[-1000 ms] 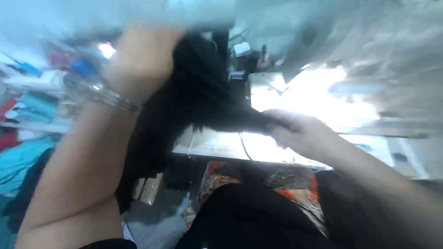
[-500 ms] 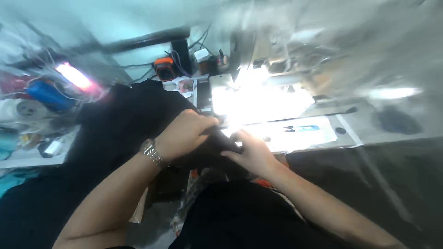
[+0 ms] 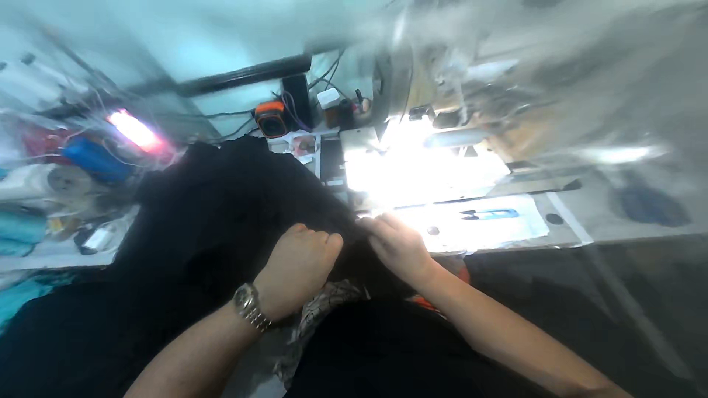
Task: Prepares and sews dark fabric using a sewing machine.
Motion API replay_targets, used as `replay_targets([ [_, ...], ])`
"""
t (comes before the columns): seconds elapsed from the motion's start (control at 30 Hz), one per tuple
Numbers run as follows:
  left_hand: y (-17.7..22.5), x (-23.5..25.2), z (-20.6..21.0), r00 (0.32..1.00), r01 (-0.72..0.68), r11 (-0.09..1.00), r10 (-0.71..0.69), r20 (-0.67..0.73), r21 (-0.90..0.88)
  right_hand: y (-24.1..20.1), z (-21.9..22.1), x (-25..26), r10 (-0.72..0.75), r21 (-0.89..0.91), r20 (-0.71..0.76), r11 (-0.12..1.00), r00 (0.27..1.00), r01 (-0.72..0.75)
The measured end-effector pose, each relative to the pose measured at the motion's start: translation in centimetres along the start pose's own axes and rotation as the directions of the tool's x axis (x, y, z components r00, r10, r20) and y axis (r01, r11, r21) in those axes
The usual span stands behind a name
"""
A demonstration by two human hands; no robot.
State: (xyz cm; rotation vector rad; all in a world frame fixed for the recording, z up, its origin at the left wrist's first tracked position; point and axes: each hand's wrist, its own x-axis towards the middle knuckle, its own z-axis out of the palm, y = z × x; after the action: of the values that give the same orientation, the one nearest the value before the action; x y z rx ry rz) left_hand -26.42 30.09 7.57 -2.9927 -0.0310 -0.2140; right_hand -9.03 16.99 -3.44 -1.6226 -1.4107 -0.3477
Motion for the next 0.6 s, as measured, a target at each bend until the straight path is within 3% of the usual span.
replay_targets([
  [0.13, 0.3, -0.2, 0.6, 0.994, -0.039, 0.998, 0.034, -0.103, -0.041, -0.2, -0.1, 0.1, -0.049, 0.002, 0.015, 0.999, 0.999, 0.049],
  [0.4, 0.3, -0.5, 0.3, 0.985, -0.070, 0.995, 0.058, -0.162, -0.068, -0.3, 0.1, 0.6, -0.094, 0.008, -0.025, 0.995, 0.995, 0.095],
  [0.6, -0.2, 0.0, 0.3, 0.986, 0.016, 0.999, -0.021, -0.165, -0.031, 0.4, -0.4, 1.1, -0.082, -0.034, -0.041, 0.996, 0.996, 0.080],
])
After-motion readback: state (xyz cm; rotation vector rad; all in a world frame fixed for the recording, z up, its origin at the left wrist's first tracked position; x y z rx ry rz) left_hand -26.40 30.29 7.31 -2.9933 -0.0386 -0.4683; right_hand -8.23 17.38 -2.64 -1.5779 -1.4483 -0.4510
